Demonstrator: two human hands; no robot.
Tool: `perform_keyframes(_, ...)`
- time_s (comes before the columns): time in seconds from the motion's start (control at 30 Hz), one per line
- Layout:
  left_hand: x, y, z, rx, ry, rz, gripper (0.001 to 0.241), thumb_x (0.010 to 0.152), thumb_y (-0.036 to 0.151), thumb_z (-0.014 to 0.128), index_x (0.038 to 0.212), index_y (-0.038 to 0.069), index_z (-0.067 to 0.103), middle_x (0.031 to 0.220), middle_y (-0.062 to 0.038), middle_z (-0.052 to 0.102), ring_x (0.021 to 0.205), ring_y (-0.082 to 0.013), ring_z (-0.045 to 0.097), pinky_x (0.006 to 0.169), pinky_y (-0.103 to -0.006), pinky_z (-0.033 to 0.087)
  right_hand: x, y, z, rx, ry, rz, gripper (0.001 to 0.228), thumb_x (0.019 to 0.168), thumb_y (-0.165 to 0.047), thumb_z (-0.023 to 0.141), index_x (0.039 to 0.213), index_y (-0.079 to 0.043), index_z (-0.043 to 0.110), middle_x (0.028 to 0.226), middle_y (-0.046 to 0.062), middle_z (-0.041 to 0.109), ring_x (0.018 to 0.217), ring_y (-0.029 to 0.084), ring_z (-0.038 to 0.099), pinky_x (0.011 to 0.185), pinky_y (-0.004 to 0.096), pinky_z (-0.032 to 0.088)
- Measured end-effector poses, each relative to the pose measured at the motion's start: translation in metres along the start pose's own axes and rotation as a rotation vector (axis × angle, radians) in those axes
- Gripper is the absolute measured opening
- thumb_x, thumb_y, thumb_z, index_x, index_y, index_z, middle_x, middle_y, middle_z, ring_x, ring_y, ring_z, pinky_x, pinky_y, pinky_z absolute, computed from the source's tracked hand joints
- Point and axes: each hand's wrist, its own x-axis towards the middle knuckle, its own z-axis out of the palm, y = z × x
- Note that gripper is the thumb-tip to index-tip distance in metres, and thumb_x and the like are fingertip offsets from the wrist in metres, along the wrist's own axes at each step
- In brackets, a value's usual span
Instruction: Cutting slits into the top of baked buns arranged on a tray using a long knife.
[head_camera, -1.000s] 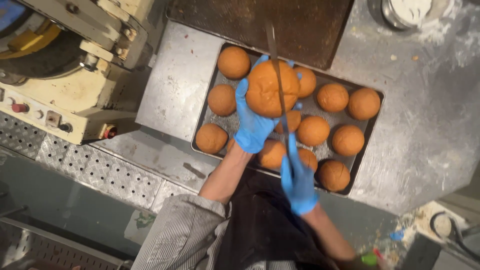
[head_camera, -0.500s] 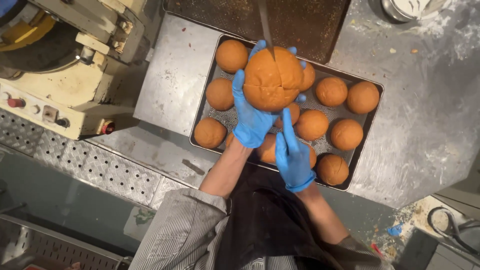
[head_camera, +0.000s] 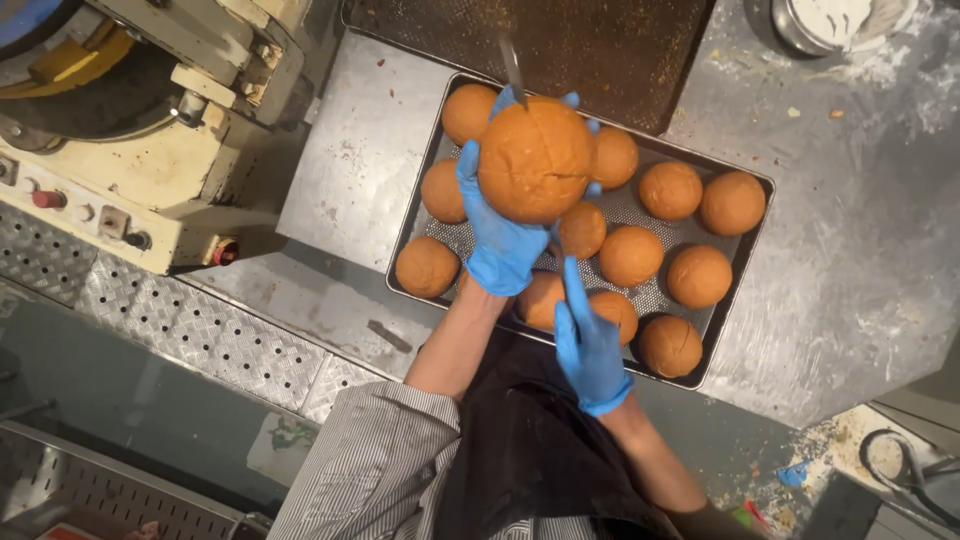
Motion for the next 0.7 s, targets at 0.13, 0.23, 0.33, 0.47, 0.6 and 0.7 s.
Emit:
perform_keyframes(0.13, 0.000, -0.006, 0.006, -0.032, 0.053, 0.014, 0.076, 0.106, 0.060, 0.048, 0.167, 0.019, 0.031, 0.162, -0.019, 0.042, 0.142, -0.0440, 0.049, 0.103, -0.0701, 0.051, 0.009, -0.014, -0.006, 0.074, 0.129, -0.341, 0.064, 0.100, 0.000, 0.054, 0.161, -0.004, 0.033, 0.129, 0.027, 0.069, 0.086, 0.030, 0.073, 0.077, 0.039, 0.056)
perform_keyframes(0.23, -0.001, -0.005, 0.015, 0.048, 0.025, 0.018, 0.071, 0.104, 0.059, 0.048, 0.166, 0.027, 0.032, 0.162, -0.017, 0.042, 0.142, -0.0423, 0.049, 0.102, -0.0702, 0.052, 0.019, -0.027, -0.014, 0.094, 0.165, -0.327, 0.061, 0.104, -0.002, 0.055, 0.162, -0.004, 0.035, 0.129, 0.023, 0.070, 0.100, 0.033, 0.076, 0.080, 0.036, 0.059)
perform_keyframes(0.33, 0.006, -0.001, 0.010, 0.048, -0.069, 0.021, 0.068, 0.105, 0.059, 0.048, 0.165, 0.029, 0.034, 0.163, -0.019, 0.042, 0.143, -0.0446, 0.049, 0.101, -0.0690, 0.053, 0.006, -0.015, -0.015, 0.079, 0.174, -0.445, 0.060, 0.107, -0.002, 0.053, 0.163, -0.005, 0.033, 0.129, 0.029, 0.068, 0.105, 0.038, 0.073, 0.085, 0.039, 0.058)
perform_keyframes(0.47, 0.017, 0.018, -0.005, 0.083, 0.002, 0.111, 0.065, 0.106, 0.059, 0.048, 0.162, 0.027, 0.036, 0.161, -0.020, 0.041, 0.142, -0.0439, 0.048, 0.098, -0.0660, 0.054, -0.050, 0.032, -0.020, 0.013, -0.021, -0.079, 0.063, 0.098, -0.005, 0.060, 0.157, -0.010, 0.040, 0.076, 0.026, 0.060, 0.061, 0.035, 0.061, 0.060, 0.042, 0.048)
perform_keyframes(0.6, 0.033, 0.055, -0.020, 0.086, 0.053, 0.149, 0.070, 0.100, 0.060, 0.047, 0.158, 0.023, 0.038, 0.158, -0.019, 0.043, 0.140, -0.0413, 0.051, 0.094, -0.0680, 0.056, -0.100, 0.112, -0.023, -0.111, -0.141, -0.028, 0.066, 0.090, -0.006, 0.063, 0.153, -0.017, 0.046, 0.066, 0.024, 0.057, 0.049, 0.035, 0.056, 0.058, 0.042, 0.051)
perform_keyframes(0.7, 0.031, 0.071, -0.077, 0.247, 0.152, 0.189, 0.073, 0.102, 0.064, 0.046, 0.158, 0.017, 0.040, 0.155, -0.019, 0.047, 0.138, -0.0419, 0.051, 0.089, -0.0701, 0.054, -0.106, 0.131, -0.028, -0.160, -0.058, -0.140, 0.065, 0.092, -0.005, 0.060, 0.155, -0.015, 0.045, 0.071, 0.019, 0.061, 0.058, 0.030, 0.062, 0.056, 0.041, 0.049)
